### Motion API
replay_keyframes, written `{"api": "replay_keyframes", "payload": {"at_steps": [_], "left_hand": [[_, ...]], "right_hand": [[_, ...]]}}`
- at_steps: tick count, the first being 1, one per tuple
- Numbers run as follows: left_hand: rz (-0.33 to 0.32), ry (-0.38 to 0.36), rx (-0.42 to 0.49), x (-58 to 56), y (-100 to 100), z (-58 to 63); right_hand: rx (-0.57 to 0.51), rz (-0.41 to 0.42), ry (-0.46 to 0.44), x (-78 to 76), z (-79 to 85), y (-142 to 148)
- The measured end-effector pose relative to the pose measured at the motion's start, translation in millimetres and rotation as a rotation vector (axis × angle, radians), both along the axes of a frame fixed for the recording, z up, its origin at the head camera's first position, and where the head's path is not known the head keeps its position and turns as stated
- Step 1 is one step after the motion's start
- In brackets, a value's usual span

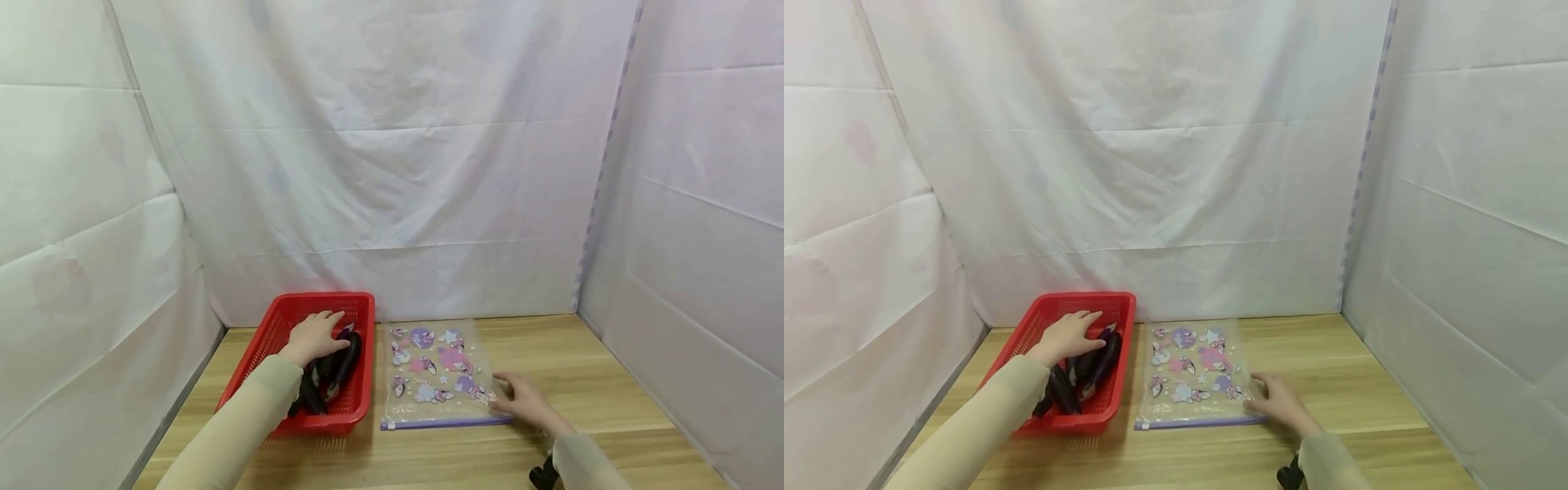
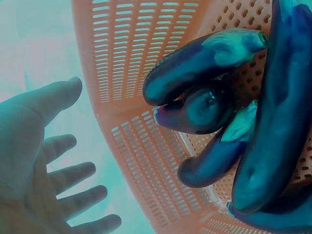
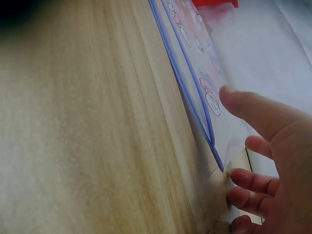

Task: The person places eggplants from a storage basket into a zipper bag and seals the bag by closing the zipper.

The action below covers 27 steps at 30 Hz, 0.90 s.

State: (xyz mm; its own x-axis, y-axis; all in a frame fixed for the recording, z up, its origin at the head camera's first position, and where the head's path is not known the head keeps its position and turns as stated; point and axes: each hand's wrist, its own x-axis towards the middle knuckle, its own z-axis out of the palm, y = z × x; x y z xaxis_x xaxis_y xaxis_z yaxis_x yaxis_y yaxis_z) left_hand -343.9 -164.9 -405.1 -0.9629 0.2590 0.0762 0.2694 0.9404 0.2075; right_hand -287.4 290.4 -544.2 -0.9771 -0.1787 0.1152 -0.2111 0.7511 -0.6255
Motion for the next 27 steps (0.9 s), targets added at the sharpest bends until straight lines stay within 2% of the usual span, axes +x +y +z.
{"api": "replay_keyframes", "payload": {"at_steps": [9,19,27], "left_hand": [[0.004,-0.027,0.022,-3.1,4,-2.9],[-0.011,-0.083,0.052,-11.4,8,-3.8],[-0.013,-0.119,0.068,-22.0,8,-7.0]], "right_hand": [[-0.085,0.107,-0.037,4.0,-2.9,5],[-0.192,0.132,-0.047,4.0,-10.7,10],[-0.18,0.126,-0.022,5.9,-15.6,10]]}}
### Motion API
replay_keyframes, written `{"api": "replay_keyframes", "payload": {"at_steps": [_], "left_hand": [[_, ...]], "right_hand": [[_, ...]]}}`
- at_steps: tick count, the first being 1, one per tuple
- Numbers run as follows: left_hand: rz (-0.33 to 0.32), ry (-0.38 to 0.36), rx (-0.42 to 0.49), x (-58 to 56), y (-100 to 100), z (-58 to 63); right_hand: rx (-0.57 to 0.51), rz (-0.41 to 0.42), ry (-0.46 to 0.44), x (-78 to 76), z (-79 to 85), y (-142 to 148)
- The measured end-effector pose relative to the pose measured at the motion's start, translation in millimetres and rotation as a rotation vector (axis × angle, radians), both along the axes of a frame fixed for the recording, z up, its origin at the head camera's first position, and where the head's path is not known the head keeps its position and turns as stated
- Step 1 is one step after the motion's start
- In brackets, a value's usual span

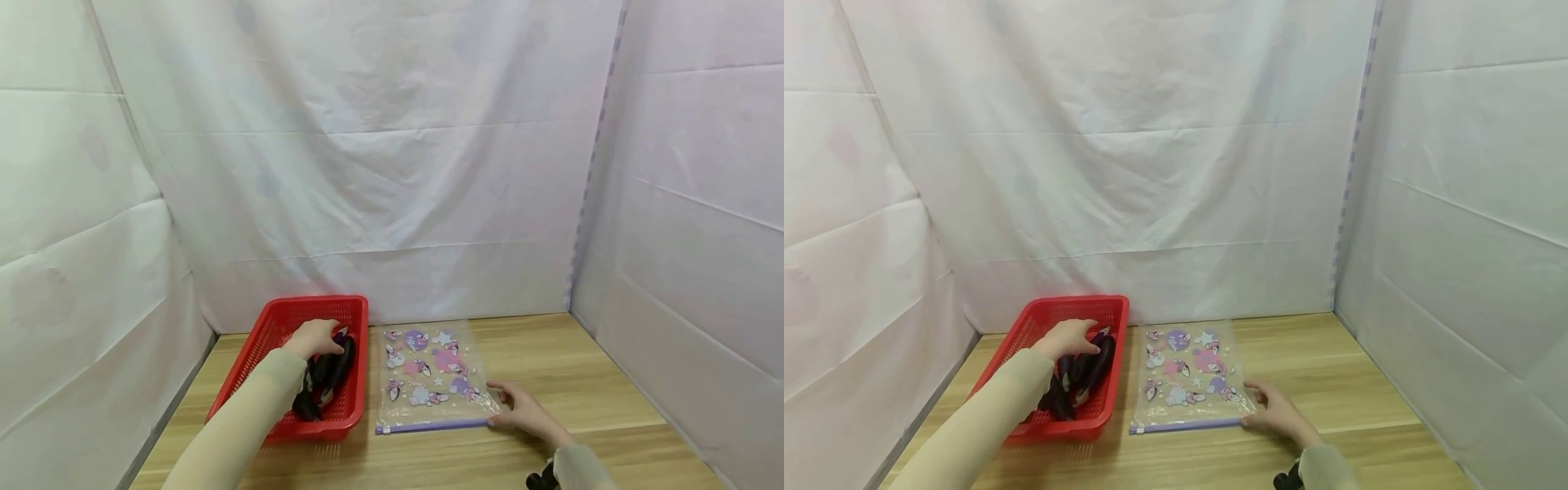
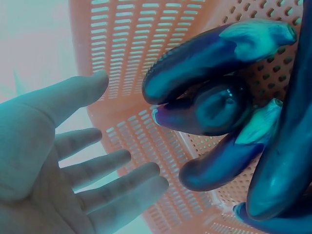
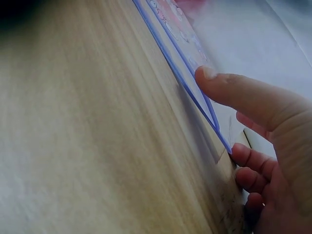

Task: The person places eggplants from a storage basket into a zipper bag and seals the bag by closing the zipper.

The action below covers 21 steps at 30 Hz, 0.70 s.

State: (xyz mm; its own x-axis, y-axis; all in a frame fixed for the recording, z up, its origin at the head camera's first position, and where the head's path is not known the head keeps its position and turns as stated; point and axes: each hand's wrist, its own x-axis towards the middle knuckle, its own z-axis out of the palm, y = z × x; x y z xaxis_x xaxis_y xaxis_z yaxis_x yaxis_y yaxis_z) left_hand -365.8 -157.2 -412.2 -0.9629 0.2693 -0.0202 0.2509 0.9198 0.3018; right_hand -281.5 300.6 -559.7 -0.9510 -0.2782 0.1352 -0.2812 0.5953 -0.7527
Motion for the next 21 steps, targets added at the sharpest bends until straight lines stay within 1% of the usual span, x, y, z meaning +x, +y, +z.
{"api": "replay_keyframes", "payload": {"at_steps": [4,10,15,19,21], "left_hand": [[0.011,-0.025,0.018,-5.4,-3,-2.4],[0.024,-0.056,0.044,-11.8,-9,-9.3],[0.034,-0.076,0.064,-10.8,-12,-10.8],[0.06,-0.105,0.122,-7.9,-13,-13.0],[0.066,-0.111,0.137,-6.6,-13,-14.7]], "right_hand": [[-0.005,-0.01,-0.001,2.9,-0.4,1],[-0.022,-0.008,-0.018,6.8,-4.0,1],[-0.019,-0.011,-0.029,7.9,-5.9,2],[-0.02,-0.03,-0.024,9.1,-5.6,2],[-0.023,-0.038,-0.013,10.1,-6.4,2]]}}
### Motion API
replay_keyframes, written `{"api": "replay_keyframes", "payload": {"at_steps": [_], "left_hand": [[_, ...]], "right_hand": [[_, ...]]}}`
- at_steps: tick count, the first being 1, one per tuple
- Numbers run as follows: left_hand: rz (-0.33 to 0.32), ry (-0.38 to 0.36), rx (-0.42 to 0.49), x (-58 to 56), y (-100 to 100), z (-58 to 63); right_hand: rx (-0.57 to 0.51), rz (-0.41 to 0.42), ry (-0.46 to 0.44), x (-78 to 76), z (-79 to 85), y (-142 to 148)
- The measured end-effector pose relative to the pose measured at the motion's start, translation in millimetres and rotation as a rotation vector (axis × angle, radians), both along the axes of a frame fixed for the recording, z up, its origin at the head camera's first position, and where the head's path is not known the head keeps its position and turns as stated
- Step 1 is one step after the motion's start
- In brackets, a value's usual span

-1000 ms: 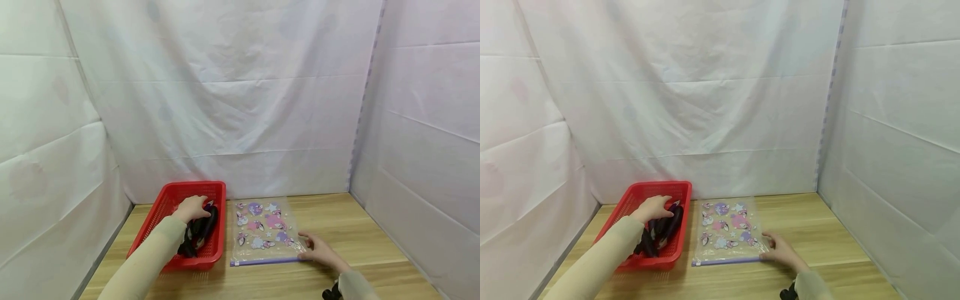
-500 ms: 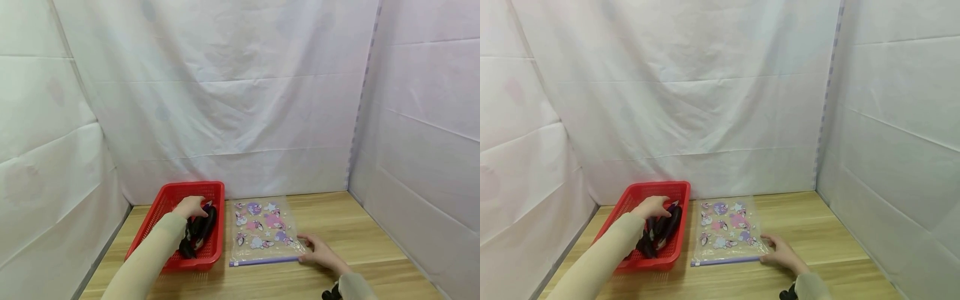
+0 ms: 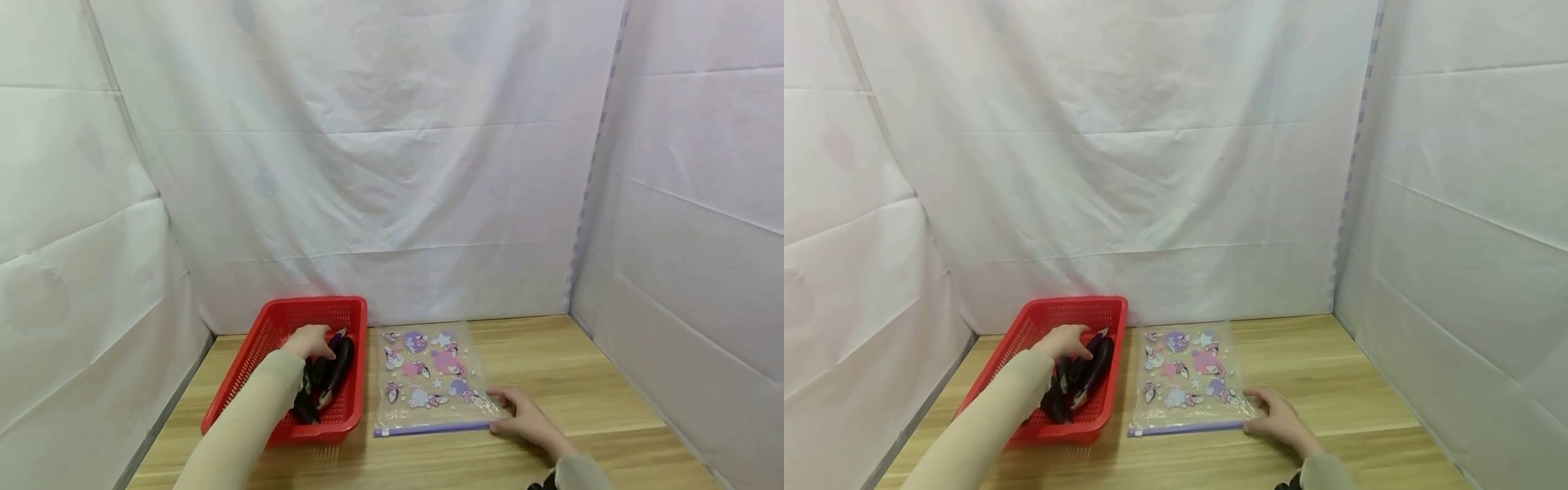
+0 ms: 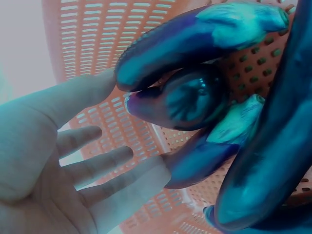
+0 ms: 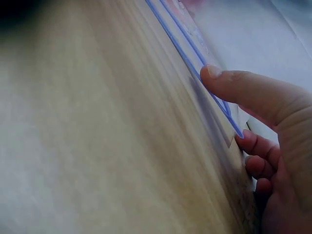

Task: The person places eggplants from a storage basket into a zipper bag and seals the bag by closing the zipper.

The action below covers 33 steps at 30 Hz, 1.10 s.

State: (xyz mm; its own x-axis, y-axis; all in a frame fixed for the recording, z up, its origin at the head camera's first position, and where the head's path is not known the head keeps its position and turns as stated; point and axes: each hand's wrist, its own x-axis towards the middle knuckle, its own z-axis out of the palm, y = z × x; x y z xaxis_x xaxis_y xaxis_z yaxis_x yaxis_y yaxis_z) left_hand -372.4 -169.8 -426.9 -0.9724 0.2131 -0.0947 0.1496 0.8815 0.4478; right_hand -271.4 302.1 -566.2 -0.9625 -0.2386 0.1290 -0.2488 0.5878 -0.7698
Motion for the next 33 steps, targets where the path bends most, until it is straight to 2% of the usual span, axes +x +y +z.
{"api": "replay_keyframes", "payload": {"at_steps": [9,14,16,24,33], "left_hand": [[-0.004,-0.004,0.032,0.7,4,-9.7],[-0.042,0.0,-0.064,-2.0,6,-14.9],[-0.052,0.003,-0.101,-2.8,7,-16.9],[-0.053,0.002,-0.121,-3.7,9,-20.9],[-0.046,0.006,-0.15,0.0,10,-22.5]], "right_hand": [[-0.026,-0.06,0.094,4.0,-11.1,0],[0.009,-0.09,0.138,4.7,-12.2,-1],[0.014,-0.096,0.135,4.3,-11.7,-2],[0.025,-0.14,0.084,4.8,-10.4,-5],[0.048,-0.157,0.114,6.3,-13.5,-6]]}}
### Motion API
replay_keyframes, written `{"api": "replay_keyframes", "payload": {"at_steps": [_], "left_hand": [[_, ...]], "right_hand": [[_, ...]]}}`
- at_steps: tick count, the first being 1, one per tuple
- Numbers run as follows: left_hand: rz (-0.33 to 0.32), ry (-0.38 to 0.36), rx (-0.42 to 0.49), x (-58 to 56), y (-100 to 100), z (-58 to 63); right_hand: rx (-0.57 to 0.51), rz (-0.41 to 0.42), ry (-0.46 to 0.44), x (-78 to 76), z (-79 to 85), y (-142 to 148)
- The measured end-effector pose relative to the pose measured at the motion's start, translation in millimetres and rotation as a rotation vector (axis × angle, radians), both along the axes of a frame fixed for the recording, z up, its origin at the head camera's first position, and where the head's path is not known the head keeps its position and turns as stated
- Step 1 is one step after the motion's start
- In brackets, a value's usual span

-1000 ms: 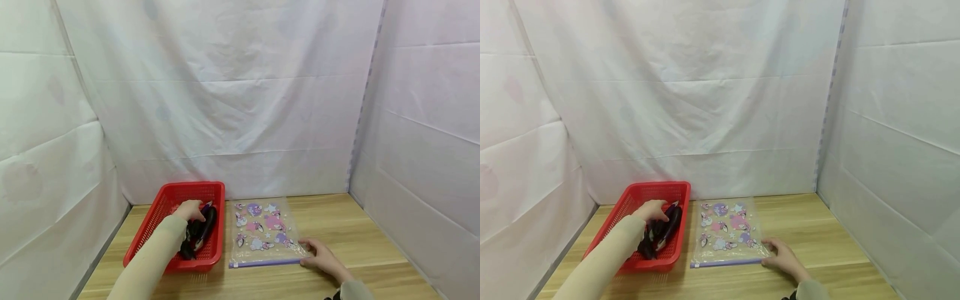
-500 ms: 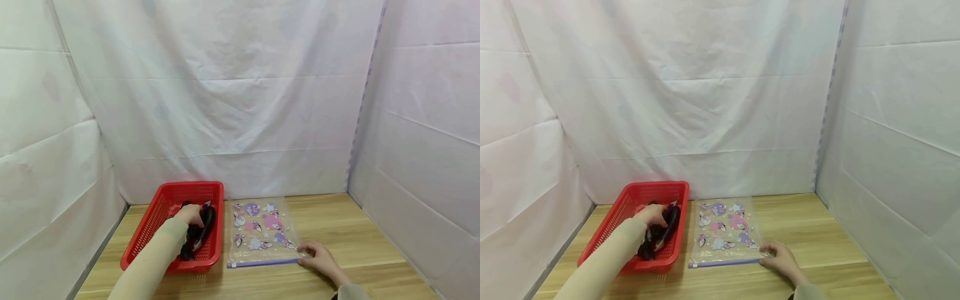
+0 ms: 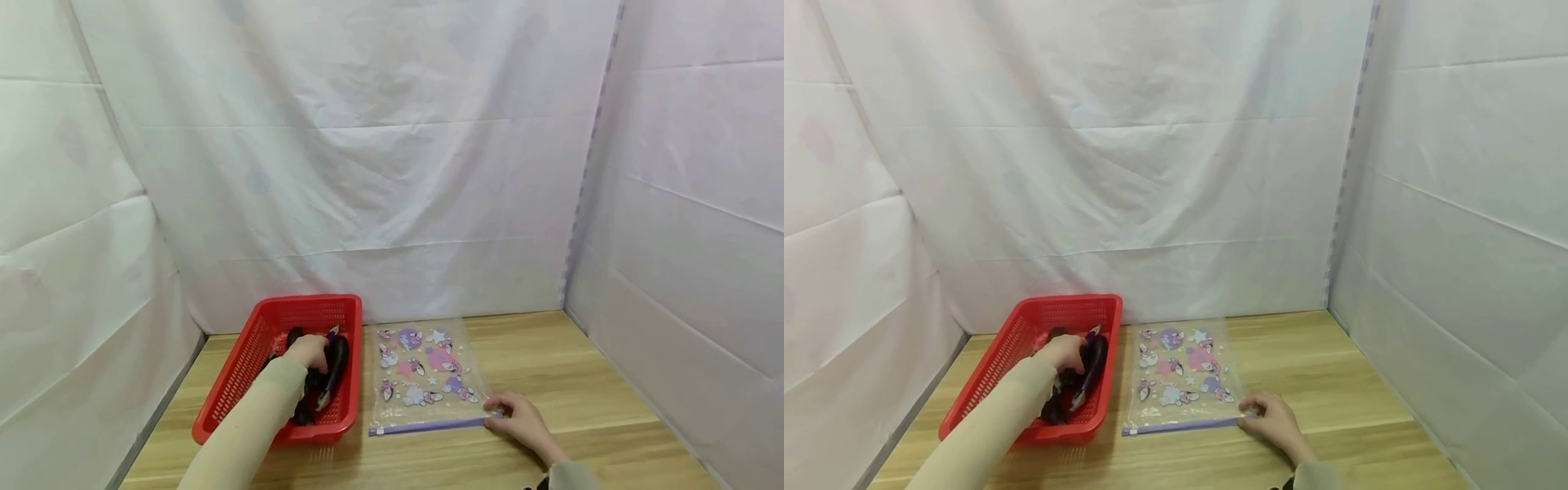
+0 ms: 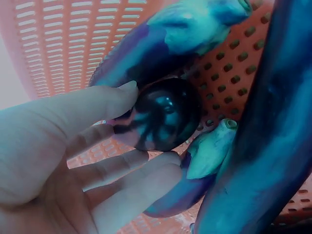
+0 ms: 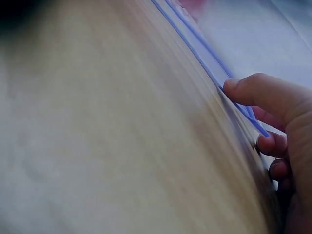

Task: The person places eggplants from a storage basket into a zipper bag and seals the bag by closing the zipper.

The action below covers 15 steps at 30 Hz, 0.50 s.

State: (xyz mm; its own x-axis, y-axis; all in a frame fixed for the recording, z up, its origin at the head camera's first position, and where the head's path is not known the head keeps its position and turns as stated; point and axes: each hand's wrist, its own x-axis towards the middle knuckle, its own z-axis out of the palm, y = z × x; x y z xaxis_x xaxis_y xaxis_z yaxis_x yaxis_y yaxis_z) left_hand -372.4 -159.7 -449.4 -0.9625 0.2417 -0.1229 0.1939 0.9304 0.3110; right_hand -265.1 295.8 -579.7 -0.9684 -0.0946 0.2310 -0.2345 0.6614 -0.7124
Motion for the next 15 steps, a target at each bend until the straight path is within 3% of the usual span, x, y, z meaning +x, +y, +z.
{"api": "replay_keyframes", "payload": {"at_steps": [7,15], "left_hand": [[-0.013,-0.017,-0.06,3.5,1.3,-0.5],[-0.005,-0.022,-0.05,0.5,0.0,-1.0]], "right_hand": [[-0.006,0.015,0.025,7.3,-4.1,1.4],[-0.035,-0.009,0.046,4.3,-0.2,-2.4]]}}
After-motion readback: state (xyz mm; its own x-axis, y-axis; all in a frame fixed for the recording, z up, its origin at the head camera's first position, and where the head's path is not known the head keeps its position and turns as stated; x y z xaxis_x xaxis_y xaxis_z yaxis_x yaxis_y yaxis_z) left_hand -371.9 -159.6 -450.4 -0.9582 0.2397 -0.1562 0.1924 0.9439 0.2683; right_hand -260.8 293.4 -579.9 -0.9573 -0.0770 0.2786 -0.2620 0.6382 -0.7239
